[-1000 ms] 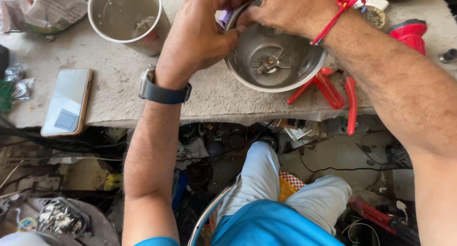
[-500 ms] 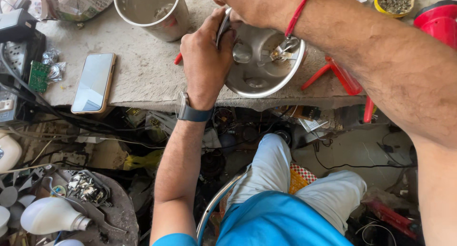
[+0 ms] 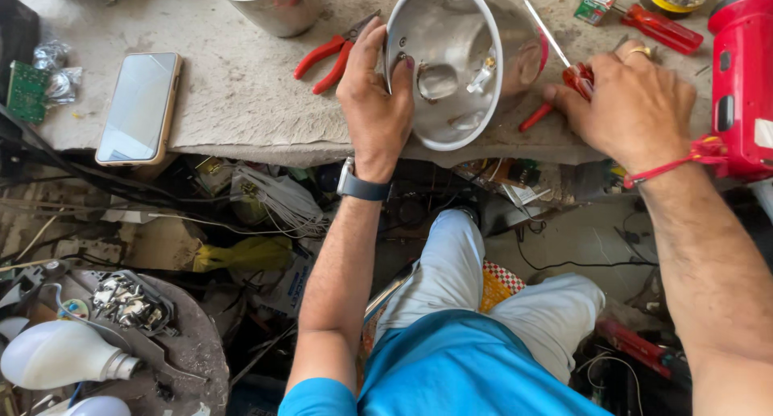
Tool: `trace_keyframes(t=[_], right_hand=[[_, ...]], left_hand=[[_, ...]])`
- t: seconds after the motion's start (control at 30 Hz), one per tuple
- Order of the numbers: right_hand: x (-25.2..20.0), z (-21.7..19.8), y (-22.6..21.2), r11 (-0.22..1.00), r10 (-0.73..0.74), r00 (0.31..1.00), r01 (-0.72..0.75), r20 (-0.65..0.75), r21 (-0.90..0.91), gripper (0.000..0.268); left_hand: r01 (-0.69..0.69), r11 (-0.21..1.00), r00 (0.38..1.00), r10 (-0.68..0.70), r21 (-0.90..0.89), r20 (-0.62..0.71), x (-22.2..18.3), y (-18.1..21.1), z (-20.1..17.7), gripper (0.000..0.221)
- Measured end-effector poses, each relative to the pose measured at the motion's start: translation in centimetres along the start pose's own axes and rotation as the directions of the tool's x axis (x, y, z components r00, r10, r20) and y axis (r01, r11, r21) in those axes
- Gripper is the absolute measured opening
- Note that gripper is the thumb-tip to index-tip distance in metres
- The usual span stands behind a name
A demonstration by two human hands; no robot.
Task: The person uses a screwdriver to scrape residue from the interior of a metal blender jar. They repeatedly insert the tool, rotate the jar, and scrape along the inner walls and blade area. The jar is held with one hand while the other manipulates the screwdriver.
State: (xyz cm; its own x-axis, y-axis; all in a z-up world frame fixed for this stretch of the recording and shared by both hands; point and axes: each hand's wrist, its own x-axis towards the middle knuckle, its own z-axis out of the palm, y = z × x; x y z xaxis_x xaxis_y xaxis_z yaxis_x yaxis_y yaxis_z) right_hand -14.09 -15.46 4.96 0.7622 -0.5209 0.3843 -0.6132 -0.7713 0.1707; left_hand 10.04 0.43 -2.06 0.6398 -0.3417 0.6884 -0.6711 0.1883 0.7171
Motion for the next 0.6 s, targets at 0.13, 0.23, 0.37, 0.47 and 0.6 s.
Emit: trace_keyframes(t=[0.13,0.23,0.37,0.47,0.6], right_hand=[[-0.6,2.5,0.9,0.994,0.057,0.995,-0.064,0.087,0.088,0.041],[-1.5,1.6,2.3,0.952,0.080,0.997,-0.076,0.000,0.295,0.034],[-6.6,-2.1,3.1,0.146,0.240,0.939,-0.284,0.245,0.948,0.044],[-11.4,-5.5,3.4,0.275,0.116,0.971,-0.234,0.210,0.932,0.059],[-14.7,-9.2,0.4,0.557,0.117,0.984,-0.176,0.133,0.811,0.062]], left_hand=[[0.016,0.996,1.000,-0.014,0.090,-0.026,-1.5,0.9,1.0,0.043],[-0.015,0.996,0.999,0.019,0.093,-0.051,-1.7,1.8,1.0,0.042],[-0.052,0.990,0.996,0.061,0.133,-0.063,-1.8,2.1,0.7,0.042],[-0.042,0.994,0.998,0.047,0.099,-0.048,-2.1,1.7,0.8,0.043],[-0.058,0.995,0.998,0.061,0.084,-0.034,-2.3,1.4,0.9,0.043]])
